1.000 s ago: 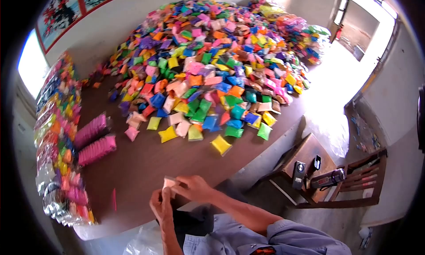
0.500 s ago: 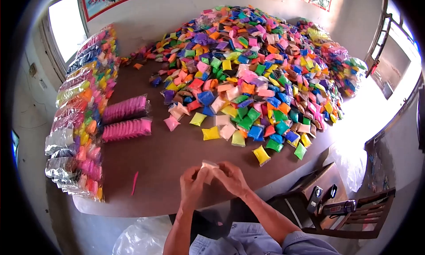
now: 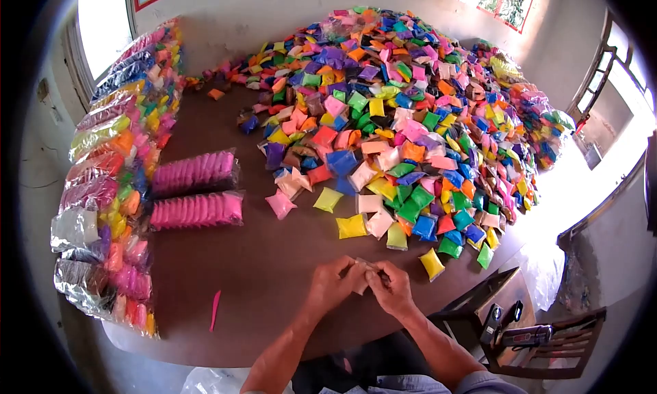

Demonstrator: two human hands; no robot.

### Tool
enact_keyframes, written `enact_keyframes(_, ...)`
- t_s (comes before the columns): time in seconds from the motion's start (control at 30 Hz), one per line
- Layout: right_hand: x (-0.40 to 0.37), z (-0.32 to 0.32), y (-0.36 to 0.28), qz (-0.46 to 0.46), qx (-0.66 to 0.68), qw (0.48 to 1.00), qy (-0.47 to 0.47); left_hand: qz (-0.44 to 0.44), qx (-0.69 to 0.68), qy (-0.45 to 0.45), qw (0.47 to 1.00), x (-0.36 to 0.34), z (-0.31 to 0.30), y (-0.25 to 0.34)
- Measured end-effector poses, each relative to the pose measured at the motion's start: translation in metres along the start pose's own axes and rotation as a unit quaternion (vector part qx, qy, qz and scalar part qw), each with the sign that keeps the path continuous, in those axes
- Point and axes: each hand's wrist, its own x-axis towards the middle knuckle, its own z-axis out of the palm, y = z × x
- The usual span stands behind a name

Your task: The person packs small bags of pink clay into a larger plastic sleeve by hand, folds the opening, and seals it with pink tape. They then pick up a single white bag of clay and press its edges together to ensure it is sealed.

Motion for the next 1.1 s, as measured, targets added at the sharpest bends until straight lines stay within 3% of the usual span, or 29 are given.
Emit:
enact_keyframes(0.17,0.000,0.001,-0.014,0.012,0.013,1.000,0.005,-0.001,0.020,0.006,1.000,0.000,-0.003,0.009)
enact_keyframes(0.37,0.000,0.000,-0.007,0.025,0.034,0.999,0.017,-0.012,-0.076,0.024,0.997,-0.004,0.006,0.006)
enact_keyframes(0.47,0.002,0.004,-0.003,0.021,0.046,0.998,0.039,-0.028,-0.108,-0.012,0.994,0.001,0.004,0.007)
enact_keyframes(0.53,0.000,0.004,-0.002,0.019,0.050,0.997,0.059,-0.045,-0.005,-0.065,0.997,-0.001,0.003,0.006)
enact_keyframes(0.63,0.003,0.004,-0.004,0.013,0.035,0.997,0.063,-0.015,0.030,-0.086,0.996,0.001,0.000,-0.001)
enact_keyframes(0.73,0.005,0.004,-0.010,0.007,0.003,0.997,0.073,-0.022,-0.012,-0.068,0.997,0.001,0.003,-0.001)
enact_keyframes(0.83,0.004,0.004,-0.019,0.071,0.091,0.991,0.064,-0.003,-0.027,-0.044,0.999,-0.002,0.008,-0.004)
enact_keyframes(0.9,0.004,0.002,-0.021,0.033,0.076,0.996,0.034,-0.016,-0.001,-0.052,0.999,-0.002,0.010,-0.005)
enact_keyframes(0.97,0.004,0.001,-0.022,0.052,0.086,0.994,0.040,-0.026,0.025,-0.061,0.997,-0.001,0.012,-0.005)
enact_keyframes(1.03,0.004,0.002,-0.017,0.071,0.094,0.992,0.049,-0.052,-0.094,-0.086,0.990,0.000,0.012,-0.007)
enact_keyframes(1.1,0.006,0.007,0.005,0.012,0.016,0.996,0.090,-0.057,-0.066,-0.097,0.991,0.000,0.008,0.002)
